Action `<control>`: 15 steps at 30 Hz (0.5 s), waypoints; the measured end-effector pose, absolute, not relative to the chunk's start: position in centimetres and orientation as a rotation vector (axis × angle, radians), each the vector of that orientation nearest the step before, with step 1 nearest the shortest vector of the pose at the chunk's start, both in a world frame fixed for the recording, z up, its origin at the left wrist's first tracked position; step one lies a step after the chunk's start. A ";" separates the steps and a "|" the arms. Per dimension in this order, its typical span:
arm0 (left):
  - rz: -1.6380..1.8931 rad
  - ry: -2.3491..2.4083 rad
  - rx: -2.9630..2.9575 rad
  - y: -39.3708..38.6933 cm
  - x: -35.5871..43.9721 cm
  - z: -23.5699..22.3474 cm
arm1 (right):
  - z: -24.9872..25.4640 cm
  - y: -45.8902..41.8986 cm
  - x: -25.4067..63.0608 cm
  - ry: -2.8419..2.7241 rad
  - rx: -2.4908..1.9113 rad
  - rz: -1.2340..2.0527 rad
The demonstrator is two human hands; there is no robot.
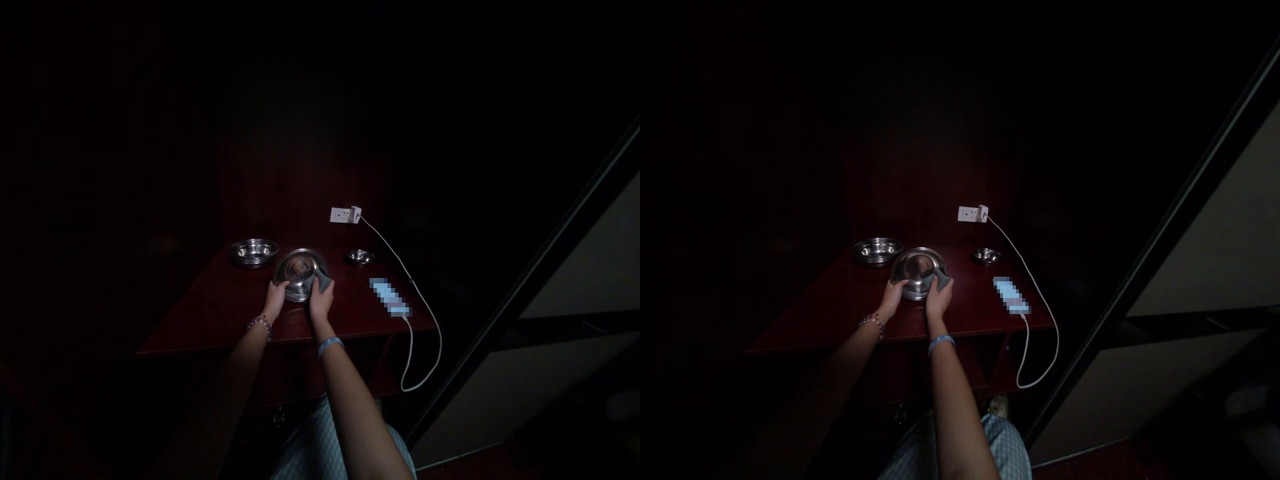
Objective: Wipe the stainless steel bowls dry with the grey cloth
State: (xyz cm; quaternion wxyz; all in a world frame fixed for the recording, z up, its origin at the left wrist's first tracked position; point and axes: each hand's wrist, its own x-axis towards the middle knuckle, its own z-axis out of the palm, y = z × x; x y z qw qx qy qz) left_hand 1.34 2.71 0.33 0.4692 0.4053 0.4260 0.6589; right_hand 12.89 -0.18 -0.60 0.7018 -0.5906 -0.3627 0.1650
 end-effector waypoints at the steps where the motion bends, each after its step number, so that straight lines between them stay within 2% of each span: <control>1: 1.614 1.052 0.994 2.7 1.4 0.3 | -0.6 -0.2 12.9 -0.806 -1.314 0.372; 15: 1.635 0.915 1.130 1.9 1.3 0.5 | -1.0 0.1 13.0 -0.801 -1.351 0.327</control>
